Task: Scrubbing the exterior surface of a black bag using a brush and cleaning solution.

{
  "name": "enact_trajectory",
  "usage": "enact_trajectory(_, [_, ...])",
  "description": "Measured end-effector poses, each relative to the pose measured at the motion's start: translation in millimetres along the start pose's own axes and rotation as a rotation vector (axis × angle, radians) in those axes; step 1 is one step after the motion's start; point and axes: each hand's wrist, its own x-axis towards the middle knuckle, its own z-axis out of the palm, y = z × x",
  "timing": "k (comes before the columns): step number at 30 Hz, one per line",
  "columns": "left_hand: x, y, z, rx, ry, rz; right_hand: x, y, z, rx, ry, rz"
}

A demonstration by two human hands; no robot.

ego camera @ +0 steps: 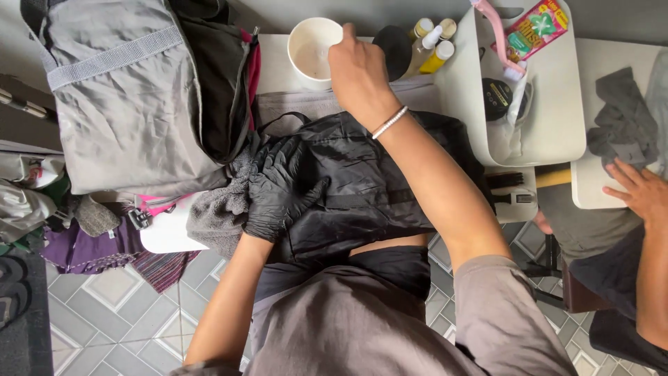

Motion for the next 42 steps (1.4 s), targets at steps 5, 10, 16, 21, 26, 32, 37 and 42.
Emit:
enact_trajectory(5, [1,-5,-2,-0.095,0.002,-0.027,7,1,-11,0.068,-0.012,-0.063])
enact_trajectory(10, [0,-9,-7,-0.181,0.015,-0.05,1,4,-14,0.284,-0.123,-0.044])
enact_trajectory(16, [-3,-2,-16,-0.26,0.006,-0.055,-27,13,-57,0.553,-0.085,0.007])
enact_trajectory(21, [-9,-1,-8,-0.226,-0.001,-0.05,-59,36,-49,0.823,0.141,0.069])
enact_trajectory(26, [-9,0,-11,-0.2,0.004,-0.035,-66,41,-43,0.692,0.225,0.035])
enact_trajectory(32, [-10,0,-4,-0.22,-0.021,-0.09,-66,32,-33,0.695,0.204,0.017])
enact_trajectory(37, [-6,4,-14,-0.222,-0.015,-0.077,-69,27,-33,0.705,0.179,-0.026])
enact_trajectory(42, [-8,0,-13,-0.205,-0.018,-0.078,-86,19,-50,0.738,0.322,-0.066])
